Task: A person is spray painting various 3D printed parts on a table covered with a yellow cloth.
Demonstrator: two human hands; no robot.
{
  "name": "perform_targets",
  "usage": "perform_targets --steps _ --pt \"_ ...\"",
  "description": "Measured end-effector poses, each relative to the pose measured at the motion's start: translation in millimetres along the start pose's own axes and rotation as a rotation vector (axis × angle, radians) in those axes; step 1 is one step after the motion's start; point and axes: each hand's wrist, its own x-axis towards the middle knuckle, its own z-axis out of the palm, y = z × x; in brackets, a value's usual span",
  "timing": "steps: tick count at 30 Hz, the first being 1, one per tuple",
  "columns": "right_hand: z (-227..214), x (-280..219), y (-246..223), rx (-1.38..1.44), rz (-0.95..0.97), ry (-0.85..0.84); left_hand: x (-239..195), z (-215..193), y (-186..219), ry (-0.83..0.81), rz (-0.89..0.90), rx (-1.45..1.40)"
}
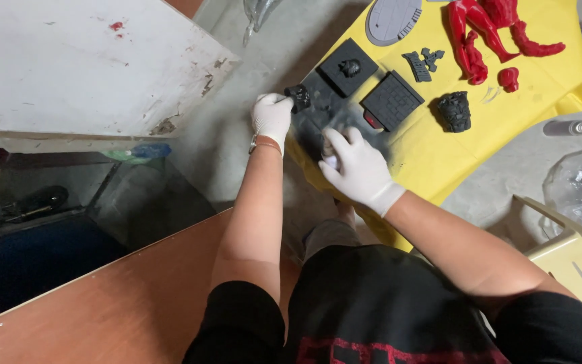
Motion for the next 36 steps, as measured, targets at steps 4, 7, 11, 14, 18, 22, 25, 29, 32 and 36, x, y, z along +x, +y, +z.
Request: perform_targets --steps 4,7,11,14,18,22,25,29,32,36 --pt "-10 -39 21 0.021 0.089 -0.032 34 28 -40 -0.111 -0.257 -0.370" --pt "-24 -77 54 0.027 0.206 -0.043 11 0 -16 -0.195 -0.450 -0.640" --pt "-42 -130 103 0.020 0.421 -0.020 -23 -33 0 -0.428 -0.460 -0.924" --pt "-44 -174 139 -0.008 0.527 0.036 -42 -45 17 -0.524 -0.393 -0.994" --pt "-69 -184 126 0.078 0.757 0.029 -46 -43 16 -0.605 -0.344 -0.983" --pt "-71 -191 124 0.098 0.782 0.105 -41 -28 7 -0.692 -0.326 -1.136" --pt "-69 -189 126 0.115 0.751 0.116 -51 -32 18 -0.705 -0.308 -1.198" --pt "-72 -184 124 0.165 0.735 0.080 -65 -38 31 -0.685 -0.244 -1.185" --pt "-75 -183 126 0.173 0.733 0.076 -64 -29 27 -0.591 -0.269 -1.260" --pt "-80 -188 135 0.136 0.653 0.093 -60 -25 30 -0.528 -0.585 -1.635"
